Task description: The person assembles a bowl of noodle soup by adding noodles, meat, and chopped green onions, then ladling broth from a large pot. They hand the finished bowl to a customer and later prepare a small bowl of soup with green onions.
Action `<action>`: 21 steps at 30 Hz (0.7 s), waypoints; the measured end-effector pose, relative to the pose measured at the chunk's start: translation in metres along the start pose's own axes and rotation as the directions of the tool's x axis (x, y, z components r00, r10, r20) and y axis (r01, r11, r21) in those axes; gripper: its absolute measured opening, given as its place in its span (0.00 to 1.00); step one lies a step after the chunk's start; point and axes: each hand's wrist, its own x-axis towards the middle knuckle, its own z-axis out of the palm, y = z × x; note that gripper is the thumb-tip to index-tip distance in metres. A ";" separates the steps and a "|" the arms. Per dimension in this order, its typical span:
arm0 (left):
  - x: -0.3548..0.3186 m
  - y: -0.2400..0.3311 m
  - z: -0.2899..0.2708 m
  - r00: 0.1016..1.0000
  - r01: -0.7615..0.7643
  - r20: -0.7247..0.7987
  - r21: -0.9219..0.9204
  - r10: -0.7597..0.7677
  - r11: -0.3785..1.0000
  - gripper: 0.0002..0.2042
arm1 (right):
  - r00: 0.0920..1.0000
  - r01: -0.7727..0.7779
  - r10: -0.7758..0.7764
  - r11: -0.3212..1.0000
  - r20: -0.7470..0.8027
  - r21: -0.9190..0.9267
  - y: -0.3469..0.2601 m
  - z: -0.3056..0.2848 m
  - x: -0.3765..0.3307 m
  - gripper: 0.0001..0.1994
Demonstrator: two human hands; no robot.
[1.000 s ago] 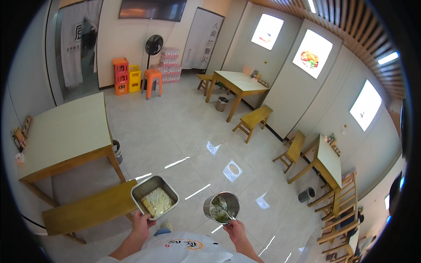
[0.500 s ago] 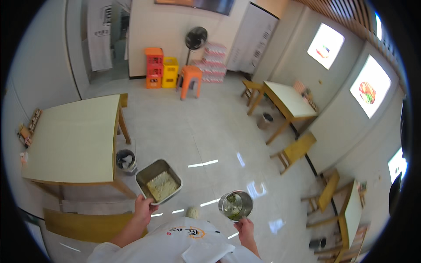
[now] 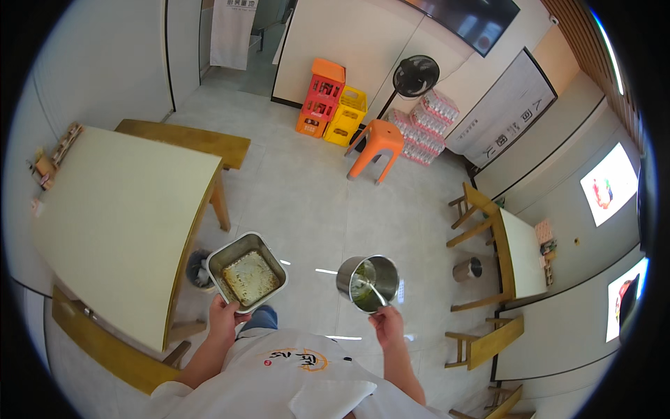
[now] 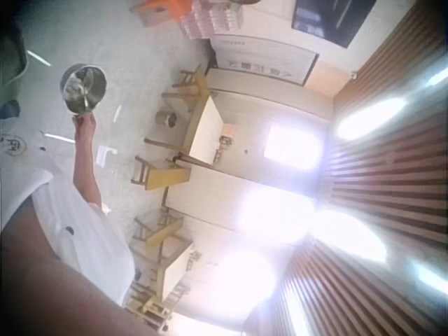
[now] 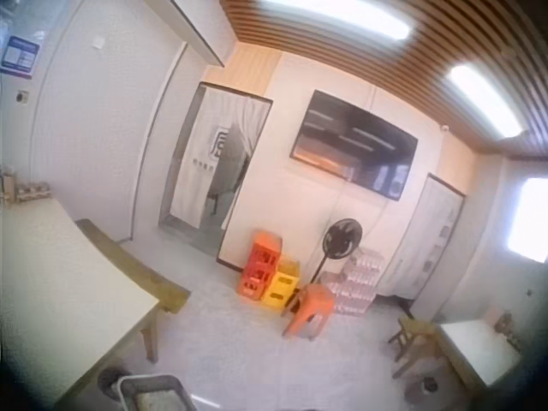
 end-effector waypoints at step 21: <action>0.270 0.172 0.191 0.972 0.052 -0.211 -0.244 -0.105 0.968 0.09 | 0.970 0.019 0.066 0.939 0.233 -0.344 -0.191 0.259 0.334 0.08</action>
